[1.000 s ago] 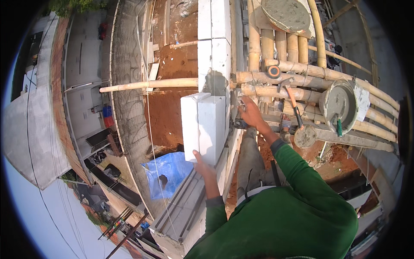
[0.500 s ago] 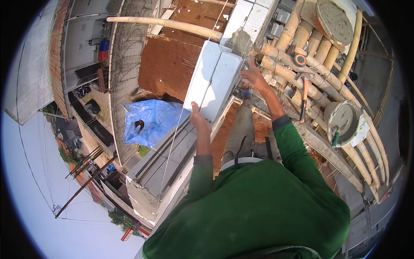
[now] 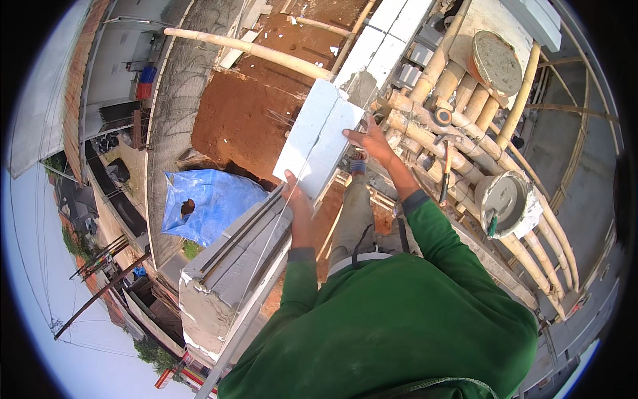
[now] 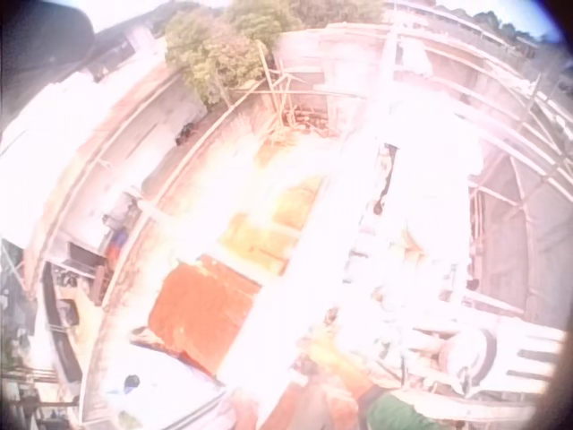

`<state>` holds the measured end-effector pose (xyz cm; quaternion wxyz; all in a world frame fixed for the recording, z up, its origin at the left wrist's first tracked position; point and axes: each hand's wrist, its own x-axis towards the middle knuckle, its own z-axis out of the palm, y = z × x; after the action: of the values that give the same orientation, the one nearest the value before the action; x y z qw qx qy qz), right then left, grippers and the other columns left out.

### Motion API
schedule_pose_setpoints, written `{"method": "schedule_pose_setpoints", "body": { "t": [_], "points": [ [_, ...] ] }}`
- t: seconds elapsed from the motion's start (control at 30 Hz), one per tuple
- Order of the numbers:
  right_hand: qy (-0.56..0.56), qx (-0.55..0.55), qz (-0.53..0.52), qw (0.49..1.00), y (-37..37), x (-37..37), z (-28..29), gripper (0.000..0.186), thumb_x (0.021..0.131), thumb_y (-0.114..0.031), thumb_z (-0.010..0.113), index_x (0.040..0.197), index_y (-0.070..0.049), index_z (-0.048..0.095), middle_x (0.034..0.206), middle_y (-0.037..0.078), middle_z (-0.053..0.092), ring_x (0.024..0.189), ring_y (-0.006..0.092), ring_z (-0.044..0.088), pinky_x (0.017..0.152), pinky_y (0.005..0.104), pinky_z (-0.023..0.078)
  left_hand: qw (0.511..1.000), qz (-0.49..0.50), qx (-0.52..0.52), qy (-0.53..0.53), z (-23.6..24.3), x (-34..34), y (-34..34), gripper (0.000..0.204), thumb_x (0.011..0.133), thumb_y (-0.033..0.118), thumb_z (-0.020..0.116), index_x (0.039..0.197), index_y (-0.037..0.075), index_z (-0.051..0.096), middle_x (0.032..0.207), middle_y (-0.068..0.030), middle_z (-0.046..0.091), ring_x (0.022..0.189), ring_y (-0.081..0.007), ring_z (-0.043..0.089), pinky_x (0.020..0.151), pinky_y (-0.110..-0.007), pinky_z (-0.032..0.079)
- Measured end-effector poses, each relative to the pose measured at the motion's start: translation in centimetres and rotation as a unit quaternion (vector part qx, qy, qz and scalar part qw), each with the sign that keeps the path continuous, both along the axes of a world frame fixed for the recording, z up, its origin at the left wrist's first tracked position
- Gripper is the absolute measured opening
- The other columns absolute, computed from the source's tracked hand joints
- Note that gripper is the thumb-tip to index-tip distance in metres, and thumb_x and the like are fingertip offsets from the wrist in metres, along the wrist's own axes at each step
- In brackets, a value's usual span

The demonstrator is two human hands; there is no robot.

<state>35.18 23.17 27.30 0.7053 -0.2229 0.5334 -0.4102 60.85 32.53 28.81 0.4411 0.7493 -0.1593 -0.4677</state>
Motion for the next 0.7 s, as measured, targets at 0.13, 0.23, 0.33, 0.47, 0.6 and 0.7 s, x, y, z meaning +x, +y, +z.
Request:
{"method": "schedule_pose_setpoints", "body": {
  "t": [0.13, 0.23, 0.33, 0.47, 0.6, 0.7],
  "points": [
    [0.022, 0.011, 0.001, 1.0, 0.1, 0.1, 0.2, 0.125, 0.086, -0.03, 0.089, 0.163, 0.015, 0.001, 0.156, 0.033, 0.043, 0.134, 0.0354, 0.058, 0.107, 0.0394, 0.053, 0.997, 0.032, -0.066, 0.012, 0.0, -1.2, -0.3, 0.061, 0.108, 0.044, 0.062, 0.139, -0.009, 0.054, 0.127, -0.0125, 0.063, 0.112, -0.0206, 0.059, 0.099, -0.036, 0.048],
    [0.169, -0.011, 0.006, 0.986, 1.0, -0.3, -0.5, 0.109, 0.089, -0.031, 0.086, 0.16, 0.015, 0.018, 0.153, 0.031, 0.049, 0.13, 0.0348, 0.06, 0.107, 0.0418, 0.053, 0.992, 0.054, -0.109, -0.013, -0.4, -1.9, -0.3, 0.072, 0.108, 0.042, 0.063, 0.153, -0.008, 0.039, 0.146, -0.017, 0.054, 0.13, -0.0234, 0.054, 0.112, -0.037, 0.041],
    [0.218, -0.062, -0.038, 0.973, 3.4, -1.9, -2.7, 0.092, 0.091, -0.035, 0.082, 0.156, 0.011, 0.036, 0.149, 0.032, 0.053, 0.13, 0.0376, 0.061, 0.107, 0.0439, 0.051, 0.992, 0.042, -0.12, -0.022, -0.5, -1.6, -0.7, 0.08, 0.107, 0.041, 0.064, 0.16, -0.008, 0.029, 0.156, -0.0219, 0.045, 0.14, -0.0274, 0.048, 0.118, -0.04, 0.036],
    [0.489, -0.026, -0.08, 0.868, 10.6, -8.1, -6.2, 0.066, 0.092, -0.025, 0.076, 0.144, 0.009, 0.052, 0.131, 0.033, 0.06, 0.118, 0.0456, 0.063, 0.103, 0.051, 0.049, 0.938, -0.02, 0.03, -0.344, 0.6, -3.7, -1.1, 0.092, 0.101, 0.035, 0.07, 0.164, -0.009, 0.019, 0.168, -0.0348, 0.022, 0.155, -0.0443, 0.027, 0.126, -0.052, 0.024],
    [0.789, 0.187, 0.056, 0.582, 18.1, -13.8, -8.4, 0.053, 0.09, -0.039, 0.07, 0.126, -0.003, 0.055, 0.118, 0.019, 0.057, 0.11, 0.0371, 0.062, 0.086, 0.052, 0.056, 0.807, -0.294, -0.118, -0.499, 3.3, -8.6, 0.0, 0.097, 0.095, 0.031, 0.075, 0.166, -0.003, 0.019, 0.174, -0.0282, 0.01, 0.159, -0.0524, 0.012, 0.128, -0.065, 0.014],
    [0.77, 0.274, 0.102, 0.568, 21.4, -16.3, -9.2, 0.054, 0.095, -0.044, 0.069, 0.127, -0.003, 0.055, 0.122, 0.017, 0.059, 0.115, 0.0383, 0.063, 0.095, 0.0505, 0.057, 0.784, -0.376, -0.067, -0.489, 4.3, -10.7, -0.2, 0.093, 0.091, 0.031, 0.077, 0.164, -0.001, 0.03, 0.173, -0.0262, 0.02, 0.158, -0.0506, 0.021, 0.125, -0.065, 0.024]
  ]
}}
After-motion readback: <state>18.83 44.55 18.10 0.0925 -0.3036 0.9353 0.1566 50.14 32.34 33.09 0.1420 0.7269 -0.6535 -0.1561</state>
